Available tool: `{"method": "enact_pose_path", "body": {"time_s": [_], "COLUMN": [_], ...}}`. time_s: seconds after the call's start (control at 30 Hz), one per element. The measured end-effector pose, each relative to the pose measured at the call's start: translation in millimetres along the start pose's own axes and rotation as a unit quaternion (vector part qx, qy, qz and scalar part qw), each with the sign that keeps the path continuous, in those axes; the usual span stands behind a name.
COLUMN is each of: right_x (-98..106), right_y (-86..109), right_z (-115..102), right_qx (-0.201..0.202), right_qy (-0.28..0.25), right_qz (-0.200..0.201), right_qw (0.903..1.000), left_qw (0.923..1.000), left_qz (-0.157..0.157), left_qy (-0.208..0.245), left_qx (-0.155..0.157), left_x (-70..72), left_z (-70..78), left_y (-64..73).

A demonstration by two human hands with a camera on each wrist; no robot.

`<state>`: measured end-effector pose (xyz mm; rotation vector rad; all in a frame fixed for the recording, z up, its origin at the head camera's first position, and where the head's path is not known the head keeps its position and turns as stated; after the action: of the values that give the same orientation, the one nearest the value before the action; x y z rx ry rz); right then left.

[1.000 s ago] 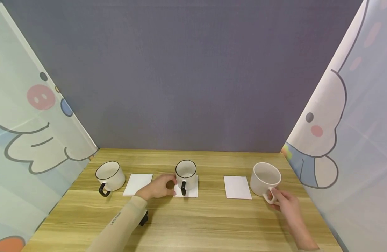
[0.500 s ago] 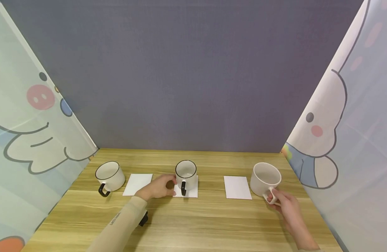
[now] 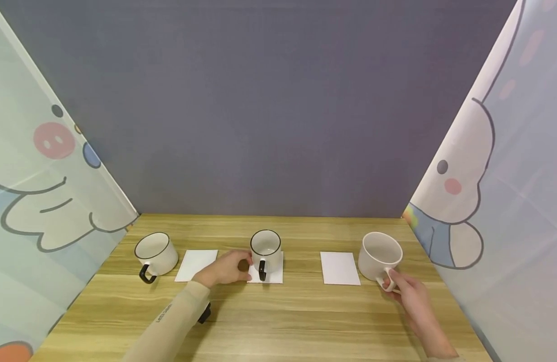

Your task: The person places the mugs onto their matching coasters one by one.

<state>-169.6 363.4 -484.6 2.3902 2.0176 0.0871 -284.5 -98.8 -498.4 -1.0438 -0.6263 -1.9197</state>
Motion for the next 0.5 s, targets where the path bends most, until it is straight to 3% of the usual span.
{"method": "enact_pose_path", "body": {"time_s": [0.17, 0.5], "right_x": [-1.3, -0.5], "right_y": [-0.1, 1.4], "right_z": [0.2, 0.7], "right_qx": [0.002, 0.006], "right_qy": [-0.004, -0.013], "right_qz": [0.005, 0.001], "right_qw": [1.0, 0.9999], "left_qw": [0.9999, 0.9945], "left_qz": [0.006, 0.037], "left_qy": [-0.009, -0.096], "left_qx": [-0.008, -0.019], "left_x": [0.7, 5.7], "left_z": [0.6, 7.1], "left_y": [2.2, 4.4]}}
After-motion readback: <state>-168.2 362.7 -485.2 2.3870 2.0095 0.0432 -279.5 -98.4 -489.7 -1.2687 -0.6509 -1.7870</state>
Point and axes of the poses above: each hand's wrist, its own y-axis away from the middle knuckle, its own x-axis out of the back of the hand, z = x × y, the point moved 2 cm from there along -y, towards the middle knuckle, and after that the axes turned 1 degree about x, right-handed, at the moved point
